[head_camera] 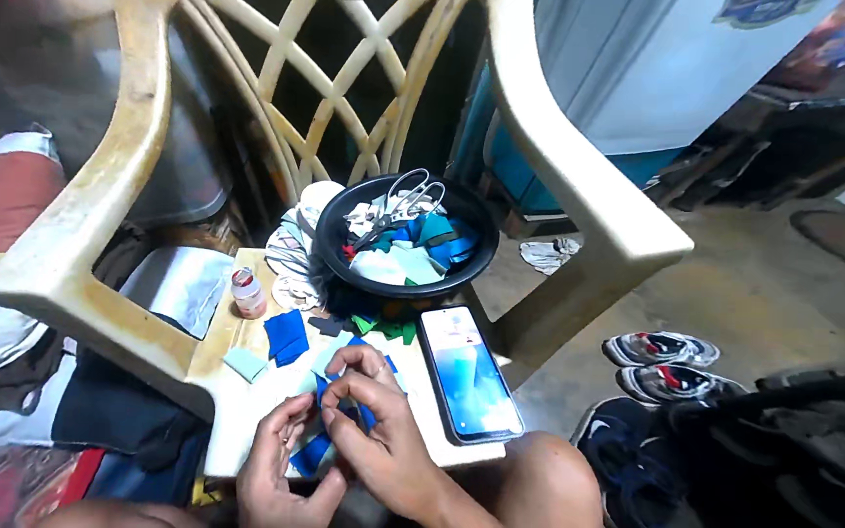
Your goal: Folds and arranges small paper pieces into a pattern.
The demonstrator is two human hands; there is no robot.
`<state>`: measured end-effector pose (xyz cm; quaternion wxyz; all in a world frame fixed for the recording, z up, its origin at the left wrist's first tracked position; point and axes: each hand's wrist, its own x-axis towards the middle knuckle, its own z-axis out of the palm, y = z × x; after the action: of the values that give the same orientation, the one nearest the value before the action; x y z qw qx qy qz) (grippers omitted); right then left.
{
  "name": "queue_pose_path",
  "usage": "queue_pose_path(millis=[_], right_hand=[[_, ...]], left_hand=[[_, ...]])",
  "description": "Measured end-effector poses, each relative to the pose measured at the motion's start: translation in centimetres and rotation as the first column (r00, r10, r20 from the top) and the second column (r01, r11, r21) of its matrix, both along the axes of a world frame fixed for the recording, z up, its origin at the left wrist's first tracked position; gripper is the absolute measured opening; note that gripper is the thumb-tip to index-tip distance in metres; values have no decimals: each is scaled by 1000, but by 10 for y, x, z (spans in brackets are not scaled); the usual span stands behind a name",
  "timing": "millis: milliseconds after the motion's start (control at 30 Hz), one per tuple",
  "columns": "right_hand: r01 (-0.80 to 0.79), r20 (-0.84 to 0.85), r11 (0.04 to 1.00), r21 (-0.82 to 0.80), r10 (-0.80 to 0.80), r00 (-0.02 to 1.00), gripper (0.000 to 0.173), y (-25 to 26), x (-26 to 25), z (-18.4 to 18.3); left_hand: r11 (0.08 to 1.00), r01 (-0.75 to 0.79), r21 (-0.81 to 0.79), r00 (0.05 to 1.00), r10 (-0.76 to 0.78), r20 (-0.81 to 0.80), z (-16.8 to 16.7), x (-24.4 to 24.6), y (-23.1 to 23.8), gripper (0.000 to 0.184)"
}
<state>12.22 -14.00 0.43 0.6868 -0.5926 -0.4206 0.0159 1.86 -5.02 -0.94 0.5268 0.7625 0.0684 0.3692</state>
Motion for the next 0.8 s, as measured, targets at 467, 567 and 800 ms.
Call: queue_pose_path(millis=[467, 567, 800], right_hand=[[-393, -357, 910, -130, 326, 875, 10, 0, 43, 4], [-433, -411, 892, -131, 349, 842, 17, -2, 46, 0], [-357, -281, 916, -181, 300, 912, 14, -5, 45, -13]], left_hand=[[805, 163, -570, 951, -282, -126, 17, 0, 32, 21], [798, 182, -574, 931, -328, -161, 18, -2, 36, 22], [864, 130, -486, 946, -255, -201, 15, -8, 40, 37]])
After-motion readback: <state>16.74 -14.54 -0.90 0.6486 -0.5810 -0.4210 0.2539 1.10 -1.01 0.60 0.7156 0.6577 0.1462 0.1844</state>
